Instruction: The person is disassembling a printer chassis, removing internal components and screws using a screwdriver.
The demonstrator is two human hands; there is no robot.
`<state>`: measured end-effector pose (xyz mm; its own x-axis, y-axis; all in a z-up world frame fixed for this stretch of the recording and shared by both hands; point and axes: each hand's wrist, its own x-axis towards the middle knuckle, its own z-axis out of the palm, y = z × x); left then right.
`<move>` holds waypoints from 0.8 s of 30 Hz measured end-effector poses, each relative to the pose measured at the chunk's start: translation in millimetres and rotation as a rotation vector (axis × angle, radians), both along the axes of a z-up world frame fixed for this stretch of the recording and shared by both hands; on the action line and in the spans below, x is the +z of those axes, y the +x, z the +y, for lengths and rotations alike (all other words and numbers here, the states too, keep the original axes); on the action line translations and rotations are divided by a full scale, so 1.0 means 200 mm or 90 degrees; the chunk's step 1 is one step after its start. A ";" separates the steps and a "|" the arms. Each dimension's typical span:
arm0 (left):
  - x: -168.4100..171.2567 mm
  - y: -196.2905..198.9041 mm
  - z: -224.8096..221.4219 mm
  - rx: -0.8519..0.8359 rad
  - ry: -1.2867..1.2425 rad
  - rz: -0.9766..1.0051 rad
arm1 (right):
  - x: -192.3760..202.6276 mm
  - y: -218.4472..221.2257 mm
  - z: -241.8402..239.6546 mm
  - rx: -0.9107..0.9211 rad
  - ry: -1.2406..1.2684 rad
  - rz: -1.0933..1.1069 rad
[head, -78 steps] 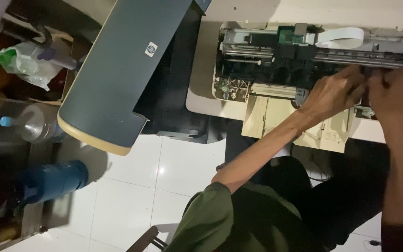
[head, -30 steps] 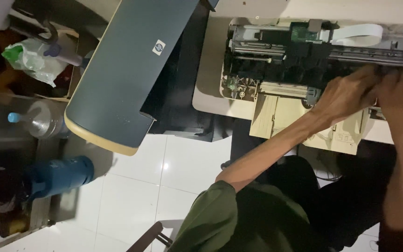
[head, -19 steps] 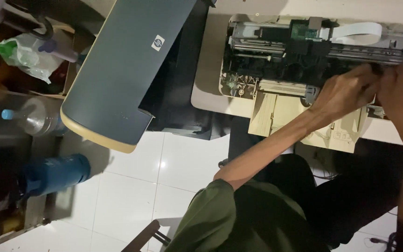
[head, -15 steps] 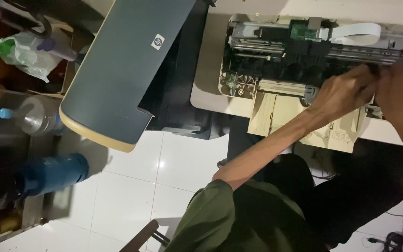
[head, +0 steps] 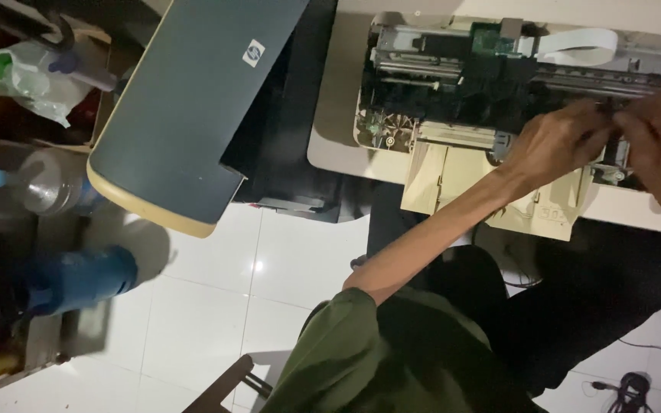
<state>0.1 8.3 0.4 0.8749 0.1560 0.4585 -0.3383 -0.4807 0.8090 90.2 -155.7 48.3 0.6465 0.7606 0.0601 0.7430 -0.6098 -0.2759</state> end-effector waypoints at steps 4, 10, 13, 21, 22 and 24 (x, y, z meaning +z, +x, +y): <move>0.03 -0.02 0.00 0.019 -0.022 0.016 | -0.05 -0.03 -0.07 0.049 0.109 -0.057; 0.06 -0.04 0.02 -0.014 -0.057 0.052 | 0.03 0.16 -0.01 0.213 0.055 0.173; 0.04 -0.02 0.02 -0.006 -0.072 -0.041 | -1.01 0.96 -0.37 0.208 -0.376 0.045; 0.05 -0.04 0.01 -0.009 -0.036 -0.063 | 0.04 0.18 -0.11 0.346 -0.019 -0.120; 0.04 -0.03 0.00 0.015 -0.012 -0.057 | 0.11 0.11 -0.09 0.307 0.107 -0.006; 0.06 -0.03 0.00 0.017 -0.016 -0.039 | 0.40 -0.23 0.16 0.070 -0.013 0.092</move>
